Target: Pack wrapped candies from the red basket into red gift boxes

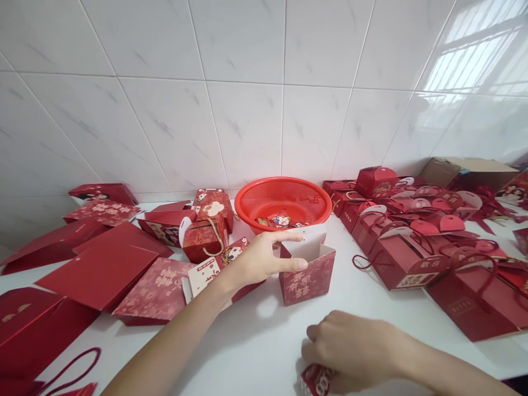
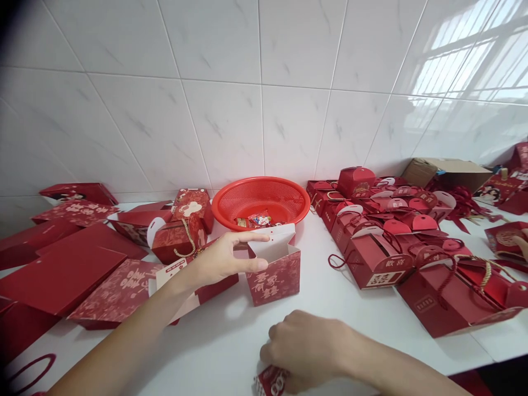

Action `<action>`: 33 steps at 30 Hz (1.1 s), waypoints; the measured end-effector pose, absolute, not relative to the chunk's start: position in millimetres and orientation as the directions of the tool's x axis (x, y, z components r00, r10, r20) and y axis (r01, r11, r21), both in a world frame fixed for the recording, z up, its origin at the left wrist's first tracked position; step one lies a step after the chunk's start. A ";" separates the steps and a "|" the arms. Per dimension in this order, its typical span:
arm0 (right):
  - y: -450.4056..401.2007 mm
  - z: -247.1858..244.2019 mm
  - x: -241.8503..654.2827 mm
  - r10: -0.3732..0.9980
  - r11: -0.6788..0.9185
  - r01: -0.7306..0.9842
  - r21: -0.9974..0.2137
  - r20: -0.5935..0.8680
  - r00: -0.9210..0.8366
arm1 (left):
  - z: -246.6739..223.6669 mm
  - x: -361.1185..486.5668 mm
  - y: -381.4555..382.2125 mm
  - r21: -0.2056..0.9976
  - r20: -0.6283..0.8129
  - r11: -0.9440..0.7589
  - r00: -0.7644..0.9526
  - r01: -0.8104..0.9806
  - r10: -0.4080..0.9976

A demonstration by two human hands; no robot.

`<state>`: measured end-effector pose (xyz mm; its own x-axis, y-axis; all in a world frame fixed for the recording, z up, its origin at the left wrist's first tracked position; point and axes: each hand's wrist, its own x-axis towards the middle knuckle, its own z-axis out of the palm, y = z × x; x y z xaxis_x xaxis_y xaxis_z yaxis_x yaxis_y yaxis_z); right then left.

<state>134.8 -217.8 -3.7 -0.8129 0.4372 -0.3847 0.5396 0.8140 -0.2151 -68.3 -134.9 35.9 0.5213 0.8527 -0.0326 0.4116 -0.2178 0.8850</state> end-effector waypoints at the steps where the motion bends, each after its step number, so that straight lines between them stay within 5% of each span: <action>1: -212.0 10.5 139.2 0.445 0.793 0.539 -0.285 -0.335 -0.831 | 35.4 -68.4 -134.6 0.886 -0.026 -0.222 0.520 0.408 0.854; 4: -192.5 57.4 156.3 0.569 0.686 0.466 -0.559 0.012 -0.822 | 34.0 -68.2 -134.0 0.890 -0.003 -0.240 0.533 0.387 0.846; 7: -172.2 88.6 168.5 0.710 0.656 0.449 -0.607 0.295 -0.639 | 34.8 -66.9 -134.9 0.900 0.031 -0.266 0.558 0.346 0.829; 13: -142.7 92.7 162.9 0.750 0.630 0.454 -0.629 0.344 -0.564 | 37.6 -67.1 -137.5 0.907 0.013 -0.243 0.552 0.345 0.833; 19: -125.4 88.0 146.0 0.782 0.486 -0.029 -0.873 0.449 -0.432 | 34.1 -69.2 -135.0 0.901 0.006 -0.242 0.546 0.360 0.838; 25: -122.8 84.5 135.2 0.783 0.499 0.217 -0.839 0.329 -0.528 | 31.1 -69.9 -135.0 0.911 -0.003 -0.224 0.548 0.346 0.837; 33: -128.7 87.6 157.4 0.788 0.562 0.216 -0.799 0.438 -0.432 | 34.5 -70.1 -137.7 0.905 0.014 -0.247 0.557 0.347 0.830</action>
